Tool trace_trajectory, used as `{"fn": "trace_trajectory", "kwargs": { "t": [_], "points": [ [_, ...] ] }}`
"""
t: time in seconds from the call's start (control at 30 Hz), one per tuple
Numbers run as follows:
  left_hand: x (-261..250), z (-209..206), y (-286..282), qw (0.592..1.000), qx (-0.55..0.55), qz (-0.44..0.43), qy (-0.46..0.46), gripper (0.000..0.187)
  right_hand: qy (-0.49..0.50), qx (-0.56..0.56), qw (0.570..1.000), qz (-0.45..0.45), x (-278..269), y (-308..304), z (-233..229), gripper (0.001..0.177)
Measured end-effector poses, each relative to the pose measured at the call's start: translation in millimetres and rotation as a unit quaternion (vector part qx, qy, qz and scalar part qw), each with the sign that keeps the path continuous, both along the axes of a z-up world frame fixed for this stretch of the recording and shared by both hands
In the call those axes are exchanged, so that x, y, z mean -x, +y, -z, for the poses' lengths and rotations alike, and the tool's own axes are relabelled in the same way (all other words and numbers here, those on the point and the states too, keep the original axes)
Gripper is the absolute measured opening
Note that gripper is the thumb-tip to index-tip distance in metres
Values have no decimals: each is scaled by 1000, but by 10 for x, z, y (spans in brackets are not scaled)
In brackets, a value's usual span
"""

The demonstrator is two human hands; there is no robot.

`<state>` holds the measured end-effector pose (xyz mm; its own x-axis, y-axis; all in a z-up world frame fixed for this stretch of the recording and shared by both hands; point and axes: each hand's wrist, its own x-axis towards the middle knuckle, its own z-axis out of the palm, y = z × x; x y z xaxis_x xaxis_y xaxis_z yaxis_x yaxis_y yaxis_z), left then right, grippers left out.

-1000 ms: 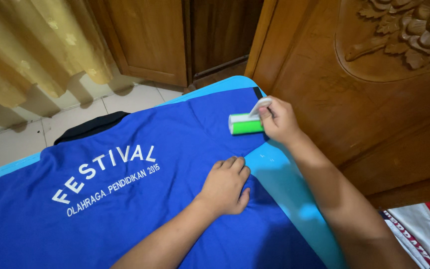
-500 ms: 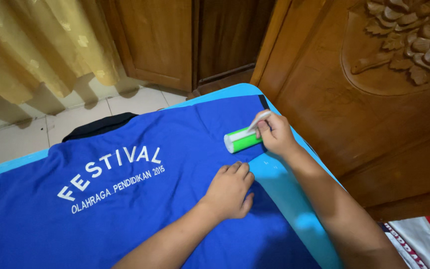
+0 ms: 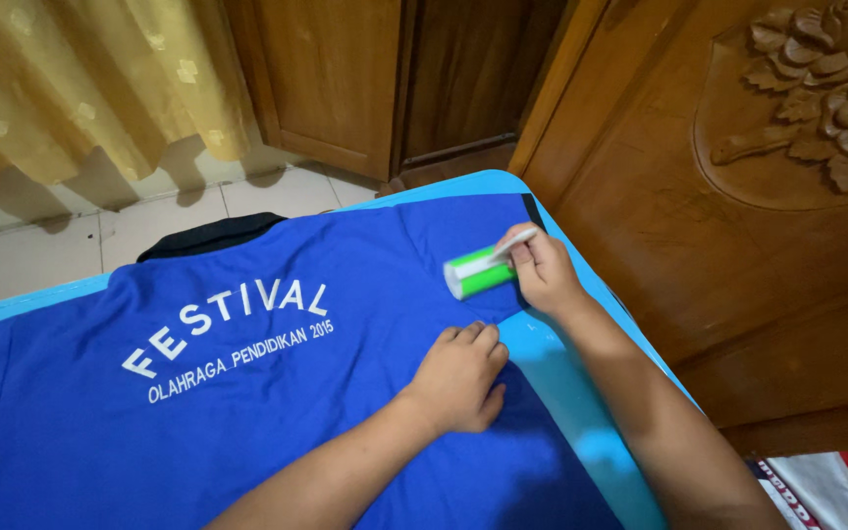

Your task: The person uses a lint roller to clean a folded white and red t-shirt on a blue table, then places it in a wooden wardrobe. They then retrieve a blue t-shirt, lay it flat on the table, and roll the lint roller over its surface to remove lint.

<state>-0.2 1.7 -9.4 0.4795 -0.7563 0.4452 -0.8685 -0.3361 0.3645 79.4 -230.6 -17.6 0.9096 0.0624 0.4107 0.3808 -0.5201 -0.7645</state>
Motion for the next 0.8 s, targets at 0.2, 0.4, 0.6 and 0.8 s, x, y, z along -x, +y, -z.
{"fn": "trace_trajectory", "kwargs": {
  "t": [0.2,0.4,0.6,0.8],
  "points": [
    [-2,13,9,1000,0,1,2,34,-85,19,994,-68,-7,133,13,14],
    [-2,2,7,1000,11,-1,3,35,-24,-139,986,-93,-105,12,155,15],
    [-13,8,9,1000,-5,0,10,34,-40,-78,988,-124,-54,157,96,14],
    [-6,13,12,1000,3,1,0,34,-74,-12,991,-113,0,167,25,18]
  ]
}}
